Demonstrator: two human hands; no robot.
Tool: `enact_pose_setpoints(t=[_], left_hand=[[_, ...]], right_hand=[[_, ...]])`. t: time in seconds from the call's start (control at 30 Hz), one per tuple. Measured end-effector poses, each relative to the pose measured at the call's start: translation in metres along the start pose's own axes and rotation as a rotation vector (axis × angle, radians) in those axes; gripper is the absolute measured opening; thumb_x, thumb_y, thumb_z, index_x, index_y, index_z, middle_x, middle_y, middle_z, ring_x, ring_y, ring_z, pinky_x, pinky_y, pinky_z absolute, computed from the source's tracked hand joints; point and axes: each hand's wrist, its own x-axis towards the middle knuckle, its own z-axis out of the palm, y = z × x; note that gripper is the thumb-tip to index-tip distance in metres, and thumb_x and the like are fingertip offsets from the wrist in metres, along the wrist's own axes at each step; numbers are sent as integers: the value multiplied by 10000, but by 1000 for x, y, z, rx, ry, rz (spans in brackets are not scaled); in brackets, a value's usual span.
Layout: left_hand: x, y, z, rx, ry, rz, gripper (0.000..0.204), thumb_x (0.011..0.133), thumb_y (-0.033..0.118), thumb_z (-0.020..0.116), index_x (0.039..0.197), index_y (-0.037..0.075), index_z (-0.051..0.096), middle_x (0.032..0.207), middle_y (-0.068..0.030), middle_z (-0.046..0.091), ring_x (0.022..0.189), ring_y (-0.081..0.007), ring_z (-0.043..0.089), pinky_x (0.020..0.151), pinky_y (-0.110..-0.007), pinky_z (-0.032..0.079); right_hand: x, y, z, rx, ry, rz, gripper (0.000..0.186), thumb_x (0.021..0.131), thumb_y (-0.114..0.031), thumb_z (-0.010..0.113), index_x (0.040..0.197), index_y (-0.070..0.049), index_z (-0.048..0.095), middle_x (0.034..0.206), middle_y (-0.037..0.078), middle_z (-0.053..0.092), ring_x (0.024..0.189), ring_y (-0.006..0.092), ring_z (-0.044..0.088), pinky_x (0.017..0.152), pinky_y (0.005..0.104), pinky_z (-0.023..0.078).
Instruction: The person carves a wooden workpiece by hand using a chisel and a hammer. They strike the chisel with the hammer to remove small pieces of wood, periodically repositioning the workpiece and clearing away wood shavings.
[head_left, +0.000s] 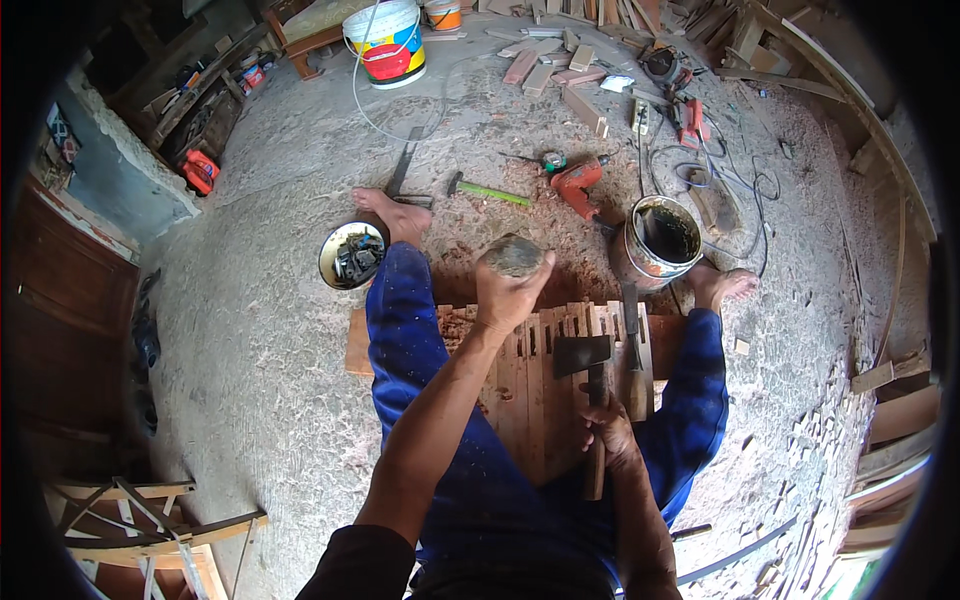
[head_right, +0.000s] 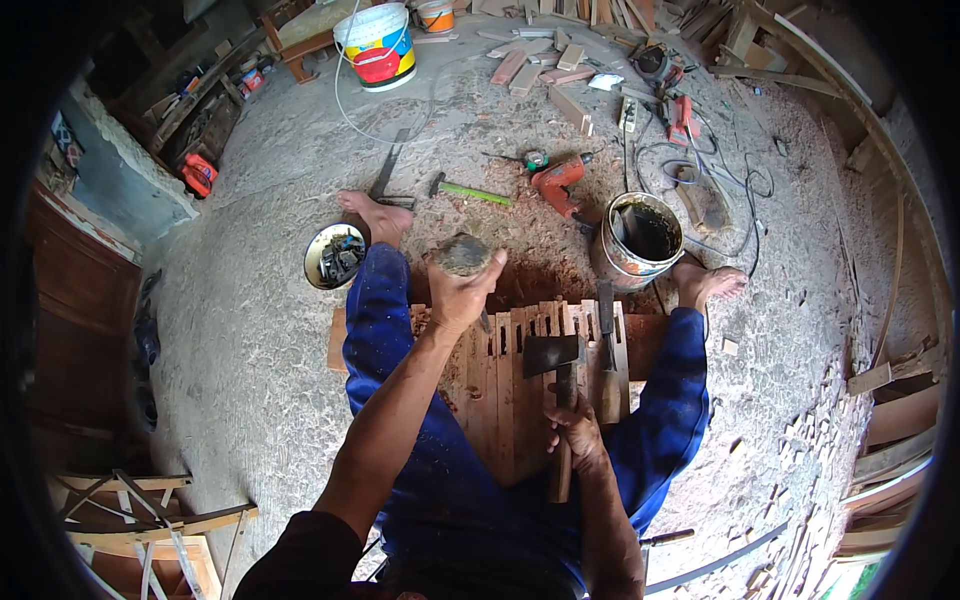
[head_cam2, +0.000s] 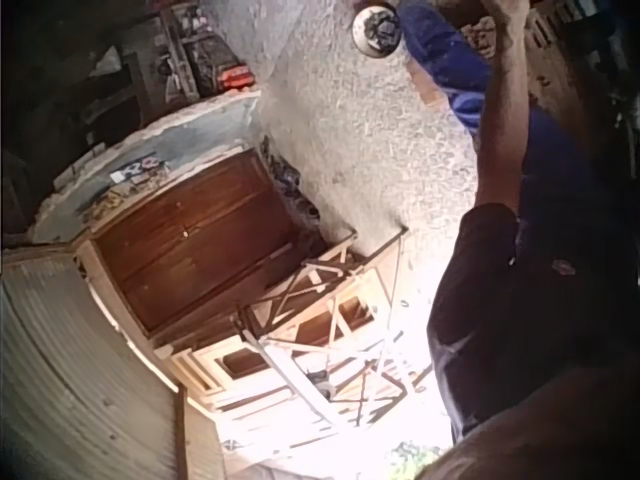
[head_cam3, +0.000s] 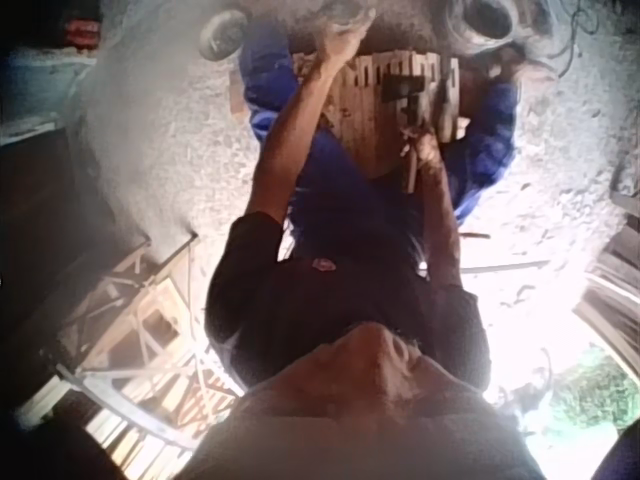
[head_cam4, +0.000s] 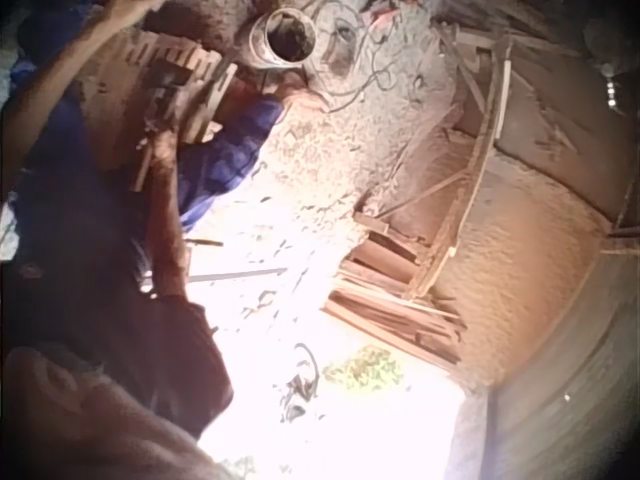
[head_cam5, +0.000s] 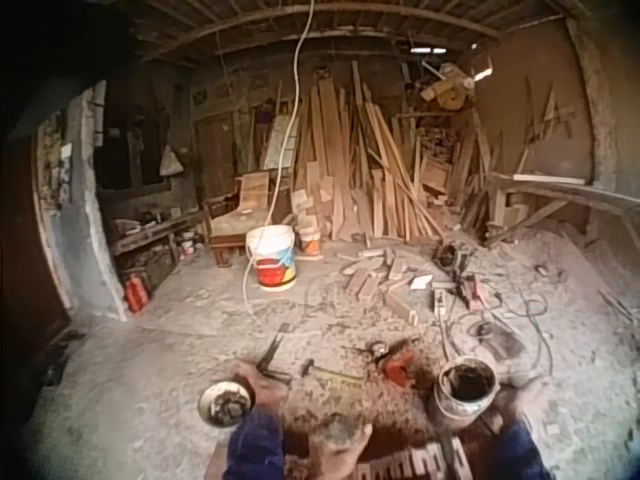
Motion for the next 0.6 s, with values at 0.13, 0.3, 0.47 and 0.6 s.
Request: enact_pose_setpoints(t=[0.13, 0.3, 0.47, 0.6], left_hand=[[4, -8, -5, 36, -13, -12, 172, 838, 91, 772, 748, 17, 646, 696, -20, 660, 615, -115, 581, 595, -310, 480], [0, -2, 12, -35, 47, 80, 262, 879, 106, 749, 664, 47, 612, 569, 24, 571, 468, -73, 499, 438, -274, 373], [-5, -1, 2, -8, -19, 63, 202, 864, 76, 751, 706, 40, 631, 626, 0, 607, 514, -93, 525, 481, -305, 415], [-12, 11, 12, 39, 10, 126, 191, 840, 80, 768, 734, 7, 626, 659, -20, 635, 587, -131, 562, 574, -330, 464]], right_hand=[[1, 0, 2, -24, 7, -17, 566, 799, -50, 668, 1320, 10, 456, 710, 60, 503, 437, 158, 499, 374, 306, 463], [-3, -1, 14, 28, -17, -99, 612, 768, -24, 699, 1326, 3, 448, 747, 64, 549, 457, 156, 522, 398, 296, 474], [-26, -11, 42, 52, -22, -241, 573, 799, -31, 721, 1312, -32, 467, 793, 60, 589, 495, 147, 558, 455, 270, 497], [-44, -52, 60, -327, -13, -249, 614, 830, -68, 733, 1372, -32, 446, 853, 82, 632, 572, 194, 625, 552, 313, 542]])
